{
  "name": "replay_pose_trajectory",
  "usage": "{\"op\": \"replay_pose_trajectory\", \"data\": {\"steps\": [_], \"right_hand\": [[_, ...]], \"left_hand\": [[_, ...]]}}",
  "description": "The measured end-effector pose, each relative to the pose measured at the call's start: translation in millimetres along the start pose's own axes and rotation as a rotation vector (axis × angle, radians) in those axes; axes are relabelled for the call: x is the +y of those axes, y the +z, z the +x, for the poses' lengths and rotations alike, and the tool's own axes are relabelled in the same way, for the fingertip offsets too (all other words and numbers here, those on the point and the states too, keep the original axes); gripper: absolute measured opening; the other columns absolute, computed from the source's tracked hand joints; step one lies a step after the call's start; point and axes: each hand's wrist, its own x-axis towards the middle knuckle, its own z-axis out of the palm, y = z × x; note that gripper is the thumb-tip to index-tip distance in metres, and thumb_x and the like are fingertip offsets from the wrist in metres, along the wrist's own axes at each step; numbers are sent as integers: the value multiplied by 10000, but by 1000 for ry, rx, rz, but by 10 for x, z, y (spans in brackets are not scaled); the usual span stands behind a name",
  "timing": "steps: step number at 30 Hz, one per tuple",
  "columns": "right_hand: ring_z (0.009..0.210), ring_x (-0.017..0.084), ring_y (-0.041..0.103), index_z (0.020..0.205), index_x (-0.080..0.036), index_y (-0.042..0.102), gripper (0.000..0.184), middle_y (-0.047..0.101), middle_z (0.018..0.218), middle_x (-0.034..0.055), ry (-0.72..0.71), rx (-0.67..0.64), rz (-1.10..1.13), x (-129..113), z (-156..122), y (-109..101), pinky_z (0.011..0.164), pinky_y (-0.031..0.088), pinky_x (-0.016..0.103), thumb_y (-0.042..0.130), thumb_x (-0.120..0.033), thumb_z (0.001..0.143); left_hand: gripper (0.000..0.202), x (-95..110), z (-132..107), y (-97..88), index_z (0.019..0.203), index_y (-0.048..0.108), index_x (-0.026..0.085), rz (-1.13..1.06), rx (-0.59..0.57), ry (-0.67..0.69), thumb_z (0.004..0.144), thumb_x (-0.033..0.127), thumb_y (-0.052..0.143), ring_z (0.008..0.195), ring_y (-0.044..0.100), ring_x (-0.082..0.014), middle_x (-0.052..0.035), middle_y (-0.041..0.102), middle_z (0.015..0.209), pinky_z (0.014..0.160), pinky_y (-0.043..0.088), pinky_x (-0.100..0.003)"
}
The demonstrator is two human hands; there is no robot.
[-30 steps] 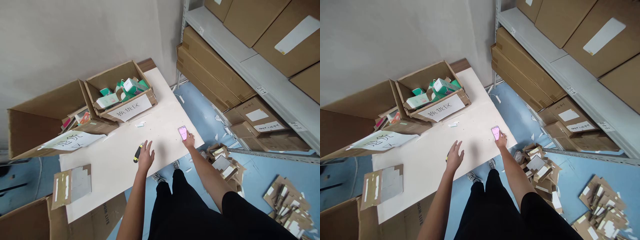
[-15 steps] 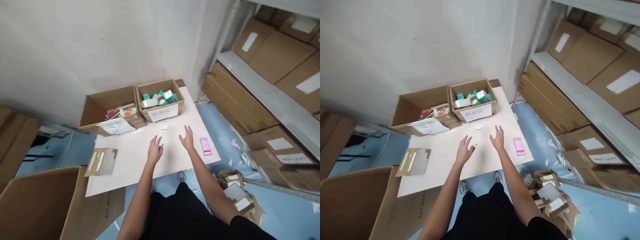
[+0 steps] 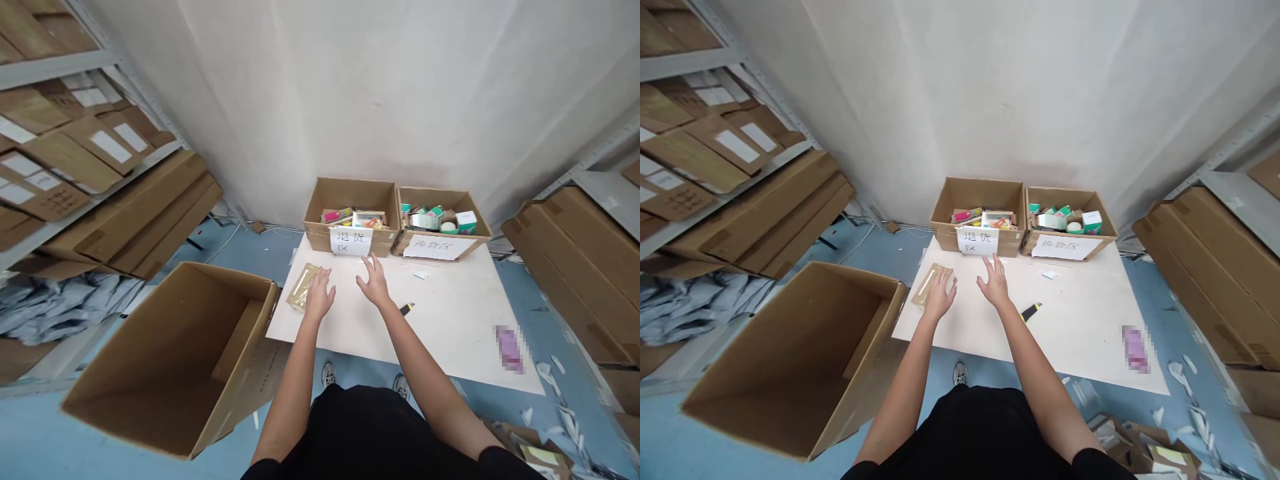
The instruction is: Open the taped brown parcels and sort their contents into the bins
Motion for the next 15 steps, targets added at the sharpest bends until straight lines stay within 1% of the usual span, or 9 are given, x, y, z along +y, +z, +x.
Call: {"op": "replay_pose_trajectory", "data": {"steps": [3, 5, 7, 9, 11, 12, 14, 15], "right_hand": [[1564, 317, 261, 1586, -273, 428, 718, 225, 1720, 111, 18, -122, 3, -354, 50, 499, 1233, 344, 528, 650, -277, 903], [1572, 321, 248, 1598, -285, 408, 747, 212, 1727, 108, 59, -200, 0, -510, 39, 749, 1236, 335, 532, 662, -278, 895], [1573, 322, 247, 1608, -296, 388, 770, 194, 1735, 103, 112, -276, -7, -592, -4, 927, 1231, 339, 528, 668, -279, 891], [1576, 313, 246, 1617, -306, 372, 786, 177, 1742, 94, 167, -344, -23, -602, -70, 1032, 1225, 350, 508, 670, -277, 890], [1580, 299, 240, 1623, -313, 357, 795, 167, 1745, 85, 218, -398, -44, -547, -155, 1081, 1224, 350, 482, 669, -275, 892], [1582, 293, 238, 1626, -315, 350, 797, 168, 1746, 84, 242, -420, -54, -500, -204, 1093, 1226, 345, 473, 667, -274, 896], [1583, 286, 240, 1635, -320, 332, 807, 194, 1740, 90, 296, -474, -66, -381, -316, 1125, 1229, 331, 464, 665, -270, 901], [1583, 285, 244, 1640, -322, 319, 824, 215, 1734, 98, 325, -507, -65, -313, -379, 1155, 1231, 323, 463, 672, -264, 897]], "left_hand": [[606, -642, -74, -173, 1526, 500, 212, -2, -11, -82, 932, 272, 598, 1510, 389, -336, -133, 410, 1643, 1220, 396, -498], [622, -1006, -84, -209, 1538, 490, 219, 2, -49, -149, 928, 275, 599, 1505, 398, -333, -127, 402, 1649, 1222, 390, -473], [639, -1322, -60, -178, 1555, 472, 218, 13, -112, -235, 932, 287, 595, 1512, 388, -336, -133, 380, 1665, 1222, 380, -454], [661, -1582, -30, -85, 1576, 445, 219, 24, -207, -322, 938, 304, 594, 1533, 355, -337, -137, 346, 1685, 1218, 373, -437], [698, -1765, -25, 57, 1611, 387, 241, 13, -332, -385, 946, 315, 586, 1531, 364, -318, -128, 348, 1686, 1198, 387, -409], [719, -1819, -37, 142, 1633, 341, 259, -6, -391, -400, 956, 323, 574, 1511, 400, -300, -121, 373, 1673, 1179, 403, -391], [747, -1839, -88, 335, 1666, 243, 289, -53, -466, -410, 983, 361, 537, 1437, 499, -269, -112, 436, 1631, 1129, 444, -361], [755, -1804, -124, 438, 1675, 207, 291, -68, -476, -410, 994, 388, 520, 1406, 533, -263, -115, 456, 1613, 1110, 457, -355]]}}
